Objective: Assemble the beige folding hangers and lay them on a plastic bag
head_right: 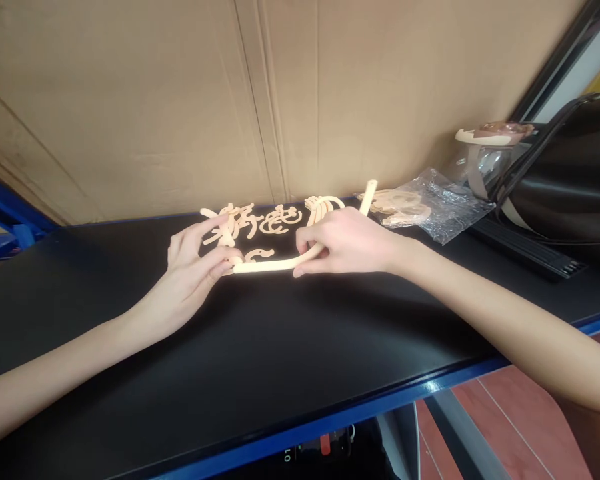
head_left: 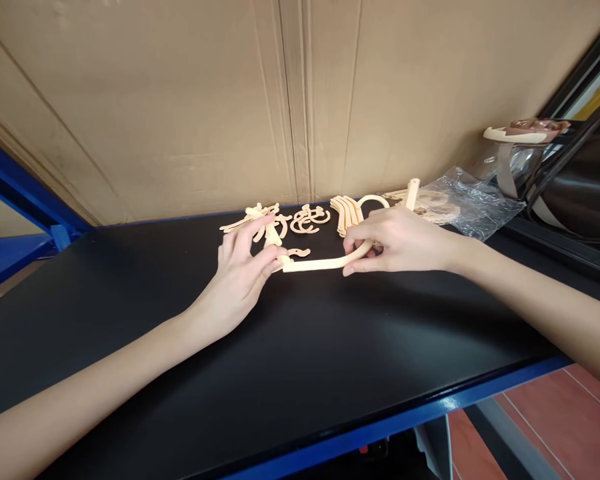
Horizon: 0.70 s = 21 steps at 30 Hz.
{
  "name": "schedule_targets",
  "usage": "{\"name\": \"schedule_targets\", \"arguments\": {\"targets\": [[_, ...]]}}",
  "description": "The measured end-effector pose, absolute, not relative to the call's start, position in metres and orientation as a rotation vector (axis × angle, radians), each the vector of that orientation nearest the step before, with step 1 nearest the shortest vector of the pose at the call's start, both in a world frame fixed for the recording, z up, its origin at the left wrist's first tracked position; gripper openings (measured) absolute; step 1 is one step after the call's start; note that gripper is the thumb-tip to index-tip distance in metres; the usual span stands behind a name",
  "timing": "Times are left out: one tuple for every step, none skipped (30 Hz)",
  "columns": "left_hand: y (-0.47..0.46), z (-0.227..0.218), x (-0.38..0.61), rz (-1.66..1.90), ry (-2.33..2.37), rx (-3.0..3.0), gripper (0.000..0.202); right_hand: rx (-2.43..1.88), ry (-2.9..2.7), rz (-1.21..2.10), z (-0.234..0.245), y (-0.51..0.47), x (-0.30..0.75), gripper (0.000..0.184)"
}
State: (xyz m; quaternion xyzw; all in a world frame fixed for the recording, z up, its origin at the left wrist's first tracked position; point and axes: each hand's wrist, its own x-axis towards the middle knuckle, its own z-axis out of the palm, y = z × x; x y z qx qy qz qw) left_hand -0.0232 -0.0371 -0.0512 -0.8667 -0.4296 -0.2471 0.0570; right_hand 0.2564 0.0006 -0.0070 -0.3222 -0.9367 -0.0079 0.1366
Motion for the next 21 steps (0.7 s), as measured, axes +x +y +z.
{"name": "schedule_targets", "arguments": {"targets": [[-0.038,-0.05,-0.023,-0.795,-1.344,-2.646,0.026,-0.946,-2.703,-0.033,-0.006,0.002,0.258,0.031],[-0.039,-0.049,-0.023,-0.847,-1.366,-2.671,0.026,-0.957,-2.692,-0.036,-0.005,0.002,0.259,0.033],[-0.04,-0.047,-0.022,-0.899,-1.366,-2.703,0.026,-0.963,-2.679,-0.042,-0.004,0.003,0.259,0.035],[-0.042,-0.045,-0.022,-0.952,-1.349,-2.736,0.026,-0.96,-2.666,-0.051,-0.004,0.002,0.259,0.036],[-0.044,-0.044,-0.021,-1.005,-1.324,-2.765,0.026,-0.947,-2.655,-0.059,-0.005,0.002,0.259,0.038],[-0.046,-0.043,-0.02,-1.05,-1.292,-2.791,0.027,-0.923,-2.65,-0.058,-0.007,0.001,0.257,0.039],[-0.048,-0.043,-0.019,-1.077,-1.259,-2.809,0.027,-0.89,-2.653,-0.042,-0.01,0.0,0.255,0.04],[-0.05,-0.043,-0.018,-1.075,-1.224,-2.83,0.027,-0.85,-2.663,-0.009,-0.013,-0.001,0.253,0.04],[-0.051,-0.044,-0.017,-1.044,-1.187,-2.854,0.027,-0.81,-2.675,0.037,-0.016,-0.002,0.25,0.04],[-0.053,-0.045,-0.017,-0.99,-1.151,-2.88,0.03,-0.773,-2.682,0.087,-0.019,-0.003,0.248,0.04],[-0.054,-0.046,-0.016,-0.92,-1.117,-2.903,0.036,-0.743,-2.686,0.135,-0.022,-0.004,0.245,0.039],[-0.055,-0.047,-0.015,-0.845,-1.09,-2.915,0.041,-0.718,-2.685,0.175,-0.025,-0.005,0.243,0.039],[-0.056,-0.048,-0.014,-0.784,-1.076,-2.911,0.044,-0.701,-2.679,0.2,-0.026,-0.006,0.242,0.039],[-0.056,-0.049,-0.013,-0.746,-1.072,-2.895,0.043,-0.692,-2.672,0.21,-0.028,-0.006,0.241,0.039],[-0.056,-0.05,-0.013,-0.727,-1.079,-2.869,0.042,-0.689,-2.666,0.203,-0.028,-0.006,0.24,0.039],[-0.057,-0.051,-0.012,-0.718,-1.085,-2.842,0.04,-0.685,-2.663,0.176,-0.028,-0.006,0.24,0.039],[-0.057,-0.051,-0.012,-0.714,-1.086,-2.823,0.038,-0.677,-2.664,0.127,-0.028,-0.005,0.241,0.039],[-0.056,-0.051,-0.012,-0.713,-1.078,-2.815,0.036,-0.666,-2.666,0.065,-0.027,-0.004,0.241,0.038],[-0.056,-0.051,-0.012,-0.712,-1.06,-2.818,0.035,-0.646,-2.672,0.001,-0.027,-0.003,0.242,0.036],[-0.055,-0.051,-0.012,-0.708,-1.045,-2.827,0.033,-0.623,-2.68,-0.059,-0.026,-0.002,0.243,0.033],[-0.055,-0.051,-0.012,-0.707,-1.042,-2.839,0.032,-0.6,-2.688,-0.105,-0.026,-0.001,0.244,0.03]]}}
